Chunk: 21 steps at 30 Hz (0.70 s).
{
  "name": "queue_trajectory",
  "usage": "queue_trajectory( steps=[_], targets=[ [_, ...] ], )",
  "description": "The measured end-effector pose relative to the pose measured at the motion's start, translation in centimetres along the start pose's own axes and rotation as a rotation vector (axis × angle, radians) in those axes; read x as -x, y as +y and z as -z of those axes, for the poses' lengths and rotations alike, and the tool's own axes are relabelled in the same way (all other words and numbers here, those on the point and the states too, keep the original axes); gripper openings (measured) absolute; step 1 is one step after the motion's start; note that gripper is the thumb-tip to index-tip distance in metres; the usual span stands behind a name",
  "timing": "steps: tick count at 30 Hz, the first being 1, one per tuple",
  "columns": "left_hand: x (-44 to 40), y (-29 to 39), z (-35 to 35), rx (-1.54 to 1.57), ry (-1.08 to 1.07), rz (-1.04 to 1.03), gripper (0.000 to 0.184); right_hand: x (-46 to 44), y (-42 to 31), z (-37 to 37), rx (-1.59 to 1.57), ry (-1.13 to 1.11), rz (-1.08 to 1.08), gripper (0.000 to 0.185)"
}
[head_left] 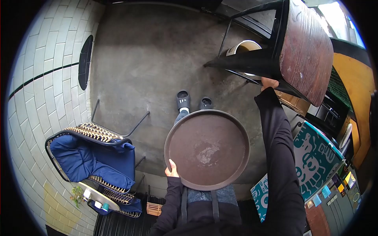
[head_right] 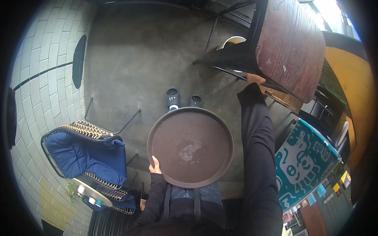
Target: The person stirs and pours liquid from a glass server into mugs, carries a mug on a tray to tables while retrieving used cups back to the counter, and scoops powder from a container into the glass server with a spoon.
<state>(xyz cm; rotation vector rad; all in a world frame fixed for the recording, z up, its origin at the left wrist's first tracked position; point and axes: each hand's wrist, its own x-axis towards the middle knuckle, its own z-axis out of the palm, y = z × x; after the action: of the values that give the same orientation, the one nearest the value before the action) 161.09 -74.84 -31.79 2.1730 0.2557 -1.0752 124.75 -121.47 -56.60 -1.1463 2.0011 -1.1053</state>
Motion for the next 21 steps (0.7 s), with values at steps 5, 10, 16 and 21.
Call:
queue_trajectory(
  steps=[5,10,16,21],
  targets=[
    [-1.1,1.7,1.5,0.023,0.012,0.069,0.047,1.0,0.6,0.5,-0.389,0.095,-0.071,0.047],
    [-2.9,3.3,3.0,-0.119,-0.044,0.066,0.078,2.7,-2.9,1.0,-0.283,0.230,-0.351,0.035],
    [-5.5,3.7,3.2,0.083,-0.069,-0.176,0.048,6.8,-8.5,2.3,-0.161,0.043,-0.681,0.023],
    [-6.6,5.7,2.9,-0.073,-0.070,-0.273,0.051,15.8,-12.3,7.8,-0.947,-0.122,-0.932,0.019]
  ],
)
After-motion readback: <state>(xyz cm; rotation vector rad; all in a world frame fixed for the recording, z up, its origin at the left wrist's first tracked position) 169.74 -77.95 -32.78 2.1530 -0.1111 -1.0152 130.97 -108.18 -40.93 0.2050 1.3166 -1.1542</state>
